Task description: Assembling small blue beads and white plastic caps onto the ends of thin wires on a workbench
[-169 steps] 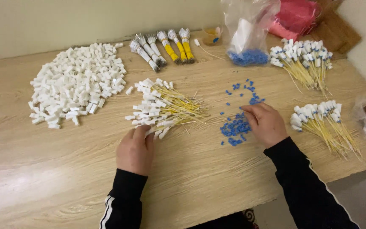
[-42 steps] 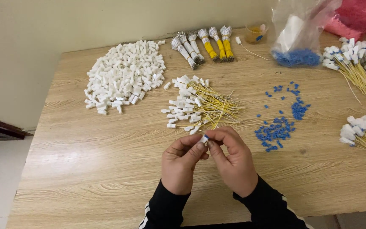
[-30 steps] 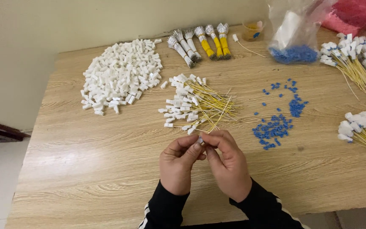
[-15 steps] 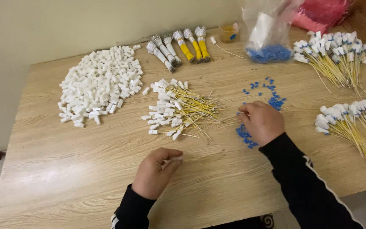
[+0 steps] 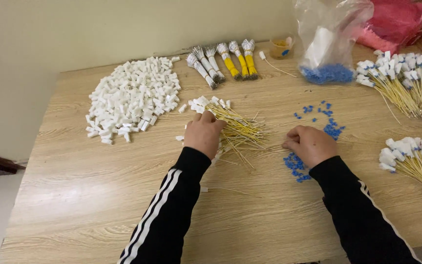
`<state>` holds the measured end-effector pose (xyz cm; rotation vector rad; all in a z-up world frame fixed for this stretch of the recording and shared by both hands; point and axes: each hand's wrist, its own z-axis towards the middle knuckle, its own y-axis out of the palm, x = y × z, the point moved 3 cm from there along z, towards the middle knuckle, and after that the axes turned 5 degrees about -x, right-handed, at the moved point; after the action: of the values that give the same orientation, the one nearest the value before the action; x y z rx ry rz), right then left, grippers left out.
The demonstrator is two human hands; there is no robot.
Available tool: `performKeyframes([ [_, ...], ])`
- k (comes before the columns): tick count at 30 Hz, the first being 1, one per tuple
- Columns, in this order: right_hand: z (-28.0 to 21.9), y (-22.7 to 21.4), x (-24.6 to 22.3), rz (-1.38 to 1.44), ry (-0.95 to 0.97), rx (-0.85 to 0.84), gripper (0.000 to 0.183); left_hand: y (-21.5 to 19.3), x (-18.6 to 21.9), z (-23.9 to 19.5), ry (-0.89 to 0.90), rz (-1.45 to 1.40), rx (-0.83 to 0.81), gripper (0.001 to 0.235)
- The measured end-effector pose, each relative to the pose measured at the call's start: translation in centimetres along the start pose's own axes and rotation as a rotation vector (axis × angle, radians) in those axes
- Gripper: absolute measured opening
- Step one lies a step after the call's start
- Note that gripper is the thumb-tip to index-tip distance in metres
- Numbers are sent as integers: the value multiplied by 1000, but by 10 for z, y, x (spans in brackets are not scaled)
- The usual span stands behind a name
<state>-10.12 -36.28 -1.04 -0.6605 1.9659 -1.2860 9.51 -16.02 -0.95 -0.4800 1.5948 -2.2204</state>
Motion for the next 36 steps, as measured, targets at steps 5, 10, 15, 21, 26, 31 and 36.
performKeyframes([
  [5, -7, -11, -9, -56, 6, -8, 29, 11, -8, 6, -46, 20, -123, 16],
  [10, -9, -11, -18, -77, 19, -9, 32, 9, -12, 4, -66, -17, -283, 16],
  [15, -50, -26, -43, 834, -269, 333, 12, -10, -11, -10, 40, -408, 201, 19],
  [21, -83, -2, -108, 1238, -437, 248, 10, -39, 29, -64, -472, -1787, 52, 34],
  [26, -96, 11, -137, 1266, -447, 228, 12, -41, 67, -92, -535, -2009, 127, 35],
  [31, -104, 8, -144, 1376, -542, 203, 15, -60, 79, -105, -471, -1909, 155, 28],
  [36, -107, 12, -140, 1261, -414, 311, 13, -75, 83, -109, -282, -1587, 209, 27],
])
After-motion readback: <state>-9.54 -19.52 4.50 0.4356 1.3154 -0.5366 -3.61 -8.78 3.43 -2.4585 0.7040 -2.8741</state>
